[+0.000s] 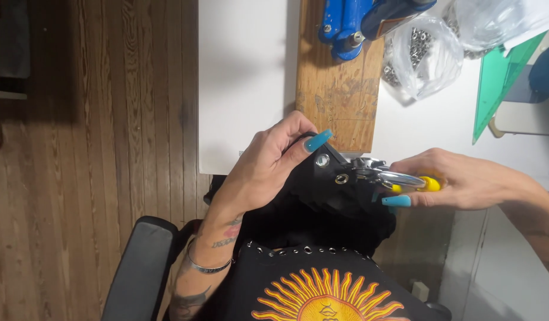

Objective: Attaching metal grommets to a black garment using a rotary hole punch and a manual press

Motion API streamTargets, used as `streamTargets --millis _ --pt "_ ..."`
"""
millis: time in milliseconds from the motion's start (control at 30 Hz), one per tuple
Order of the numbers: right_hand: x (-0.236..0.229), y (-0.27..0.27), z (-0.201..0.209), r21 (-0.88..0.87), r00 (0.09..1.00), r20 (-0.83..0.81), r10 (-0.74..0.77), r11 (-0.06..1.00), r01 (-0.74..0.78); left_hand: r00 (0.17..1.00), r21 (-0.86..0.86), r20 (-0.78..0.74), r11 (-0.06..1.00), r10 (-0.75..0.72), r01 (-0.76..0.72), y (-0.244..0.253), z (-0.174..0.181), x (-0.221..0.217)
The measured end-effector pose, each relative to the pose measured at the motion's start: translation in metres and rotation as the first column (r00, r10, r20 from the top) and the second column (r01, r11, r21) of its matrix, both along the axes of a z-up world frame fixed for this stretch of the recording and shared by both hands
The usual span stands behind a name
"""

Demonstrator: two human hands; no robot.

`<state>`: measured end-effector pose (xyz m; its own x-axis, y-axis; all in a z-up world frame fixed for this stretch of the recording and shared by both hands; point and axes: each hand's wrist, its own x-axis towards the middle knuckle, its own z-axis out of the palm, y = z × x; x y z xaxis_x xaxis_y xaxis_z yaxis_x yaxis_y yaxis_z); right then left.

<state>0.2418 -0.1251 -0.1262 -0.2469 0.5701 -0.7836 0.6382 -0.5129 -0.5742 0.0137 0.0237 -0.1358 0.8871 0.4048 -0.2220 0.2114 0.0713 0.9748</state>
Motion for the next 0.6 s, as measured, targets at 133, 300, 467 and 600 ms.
streamTargets --millis 133,300,467,600 --pt "0.003 0.008 0.007 0.003 0.999 0.037 0.018 1.0 -0.018 0.996 0.068 -0.077 0.997 0.034 -0.029 0.003 0.014 0.003" --pt "0.021 0.004 0.002 0.166 0.981 0.14 0.137 0.973 -0.16 0.991 0.062 -0.135 0.998 0.0 0.008 0.007 0.021 0.003" --pt "0.008 0.022 0.026 0.114 0.938 0.295 0.183 0.968 -0.225 1.0 0.029 -0.001 1.0 -0.011 0.011 0.009 0.011 0.001" --pt "0.024 0.014 0.006 0.305 0.8 0.516 0.308 0.806 -0.507 0.991 -0.069 0.13 0.997 -0.023 0.032 0.012 0.007 0.0"
